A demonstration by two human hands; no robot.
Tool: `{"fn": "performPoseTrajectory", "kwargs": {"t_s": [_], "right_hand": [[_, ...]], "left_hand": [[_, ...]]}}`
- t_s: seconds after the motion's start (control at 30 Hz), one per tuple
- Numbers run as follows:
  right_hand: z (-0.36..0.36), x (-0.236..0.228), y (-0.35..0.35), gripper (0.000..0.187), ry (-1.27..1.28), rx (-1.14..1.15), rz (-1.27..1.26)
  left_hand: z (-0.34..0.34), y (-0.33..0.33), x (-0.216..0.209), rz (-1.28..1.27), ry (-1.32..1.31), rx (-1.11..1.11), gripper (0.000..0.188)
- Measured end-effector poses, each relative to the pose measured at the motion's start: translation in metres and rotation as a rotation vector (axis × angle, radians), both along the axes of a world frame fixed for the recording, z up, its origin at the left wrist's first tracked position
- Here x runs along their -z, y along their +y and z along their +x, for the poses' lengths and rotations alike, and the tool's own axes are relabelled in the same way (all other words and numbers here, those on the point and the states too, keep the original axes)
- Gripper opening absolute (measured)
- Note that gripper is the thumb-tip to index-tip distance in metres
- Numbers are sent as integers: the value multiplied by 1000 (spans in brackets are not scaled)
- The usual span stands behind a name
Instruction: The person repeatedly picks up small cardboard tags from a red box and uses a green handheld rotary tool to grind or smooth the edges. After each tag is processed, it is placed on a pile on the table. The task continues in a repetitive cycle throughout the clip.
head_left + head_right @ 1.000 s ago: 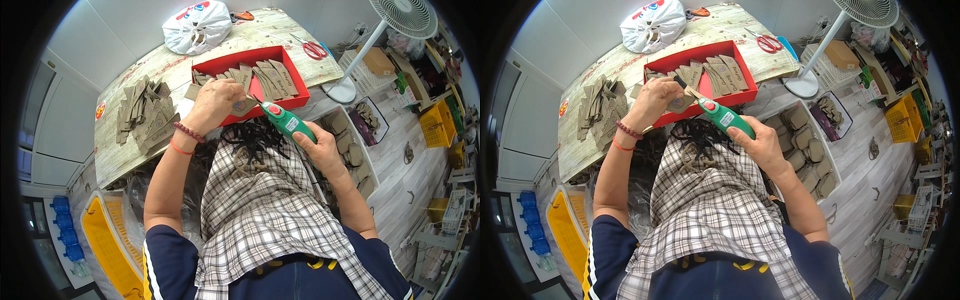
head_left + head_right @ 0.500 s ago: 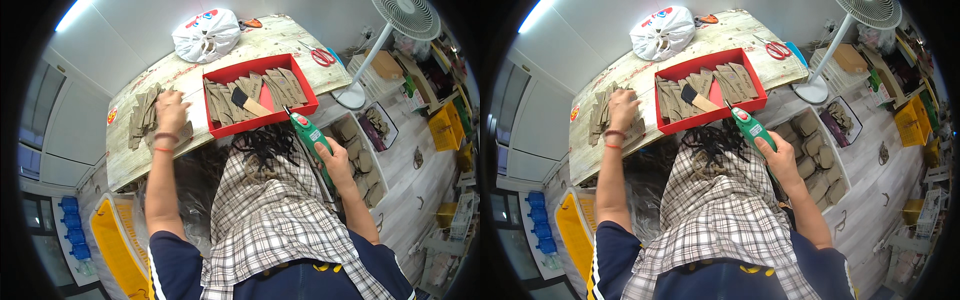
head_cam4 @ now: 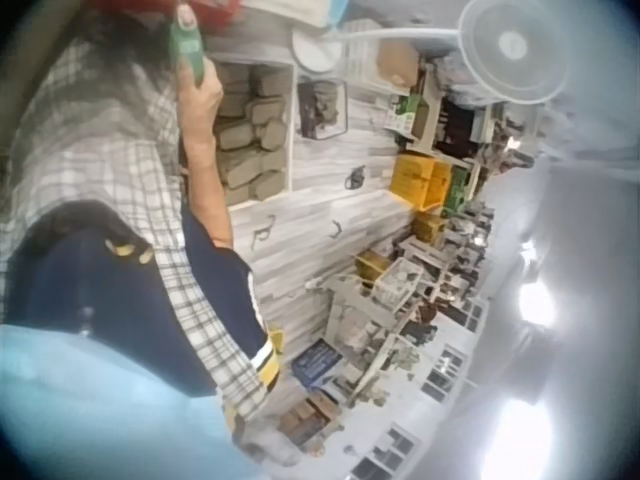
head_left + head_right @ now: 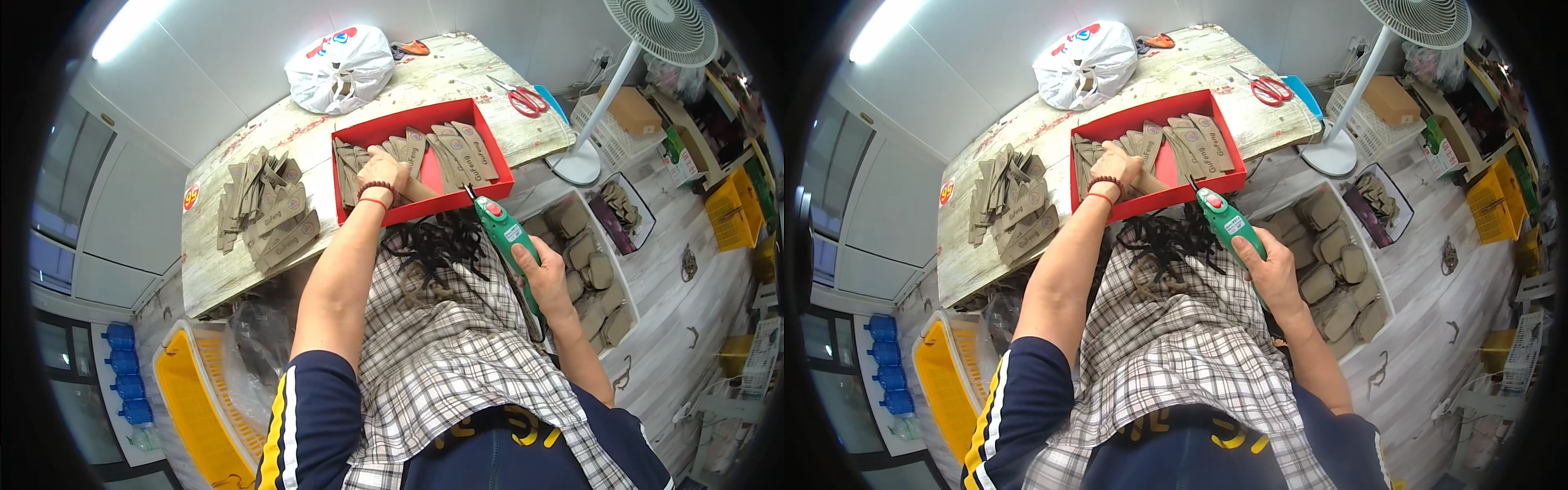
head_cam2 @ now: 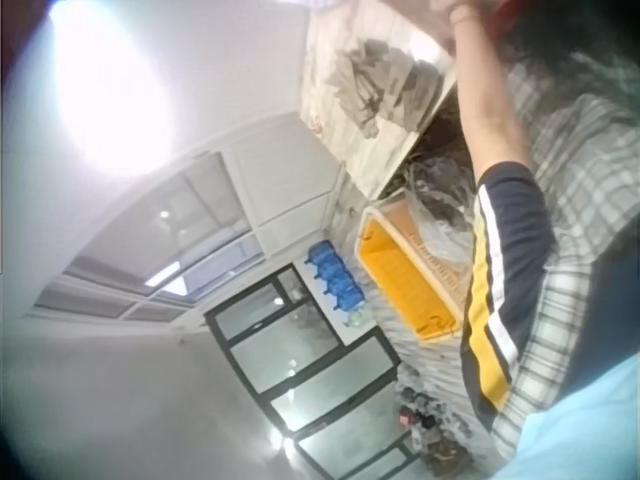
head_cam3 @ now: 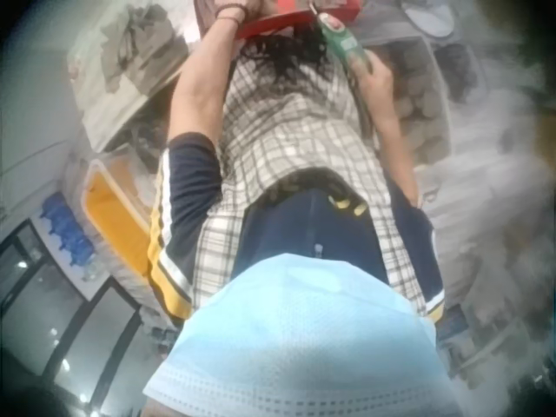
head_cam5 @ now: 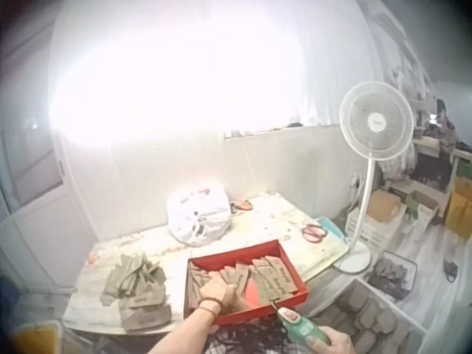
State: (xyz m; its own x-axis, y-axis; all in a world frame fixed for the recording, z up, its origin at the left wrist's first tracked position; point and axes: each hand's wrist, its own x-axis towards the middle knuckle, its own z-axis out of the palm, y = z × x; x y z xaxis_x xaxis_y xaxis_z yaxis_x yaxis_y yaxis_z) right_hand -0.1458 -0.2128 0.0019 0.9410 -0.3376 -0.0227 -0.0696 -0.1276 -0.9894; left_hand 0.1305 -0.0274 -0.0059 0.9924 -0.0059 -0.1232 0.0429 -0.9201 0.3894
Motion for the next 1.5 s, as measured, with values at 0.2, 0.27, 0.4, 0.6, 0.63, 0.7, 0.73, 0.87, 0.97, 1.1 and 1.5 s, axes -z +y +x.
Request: {"fn": "performPoseTrajectory", "kwargs": {"t_s": [0.2,0.27,0.4,0.6,0.63,0.7,0.73,0.87,0.97,1.1,1.5], "right_hand": [[4,5,1,41,-50,-13,3],[7,-3,7,41,-47,-26,-22],[16,-11,15,40,-72,-2,-50],[22,-17,32,43,-170,51,-143],[22,-19,33,43,-154,44,-129],[21,-25,32,43,-119,33,-102],[20,-24,30,43,-136,37,-98],[18,-21,25,42,-146,61,-139],[16,-22,22,43,-114,58,-125],[15,-19,18,46,-100,45,-75],[15,-26,11,46,-72,28,15]], "left_hand": [[-2,25,3,-339,-270,-69,45],[-7,39,10,-686,-464,-143,20],[-36,32,-18,-1464,-162,-99,9],[-88,-6,-46,-1845,-139,-103,6],[-92,-9,-44,-1869,-125,-101,6],[-99,-15,-43,-1891,-97,-118,6],[-101,-19,-41,-1901,-80,-123,6],[-108,-28,-34,-1880,-40,-115,6],[-111,-31,-28,-1857,-10,-116,6],[-114,-32,-21,-1815,10,-88,5],[-119,-19,-28,-1635,10,72,7]]}}
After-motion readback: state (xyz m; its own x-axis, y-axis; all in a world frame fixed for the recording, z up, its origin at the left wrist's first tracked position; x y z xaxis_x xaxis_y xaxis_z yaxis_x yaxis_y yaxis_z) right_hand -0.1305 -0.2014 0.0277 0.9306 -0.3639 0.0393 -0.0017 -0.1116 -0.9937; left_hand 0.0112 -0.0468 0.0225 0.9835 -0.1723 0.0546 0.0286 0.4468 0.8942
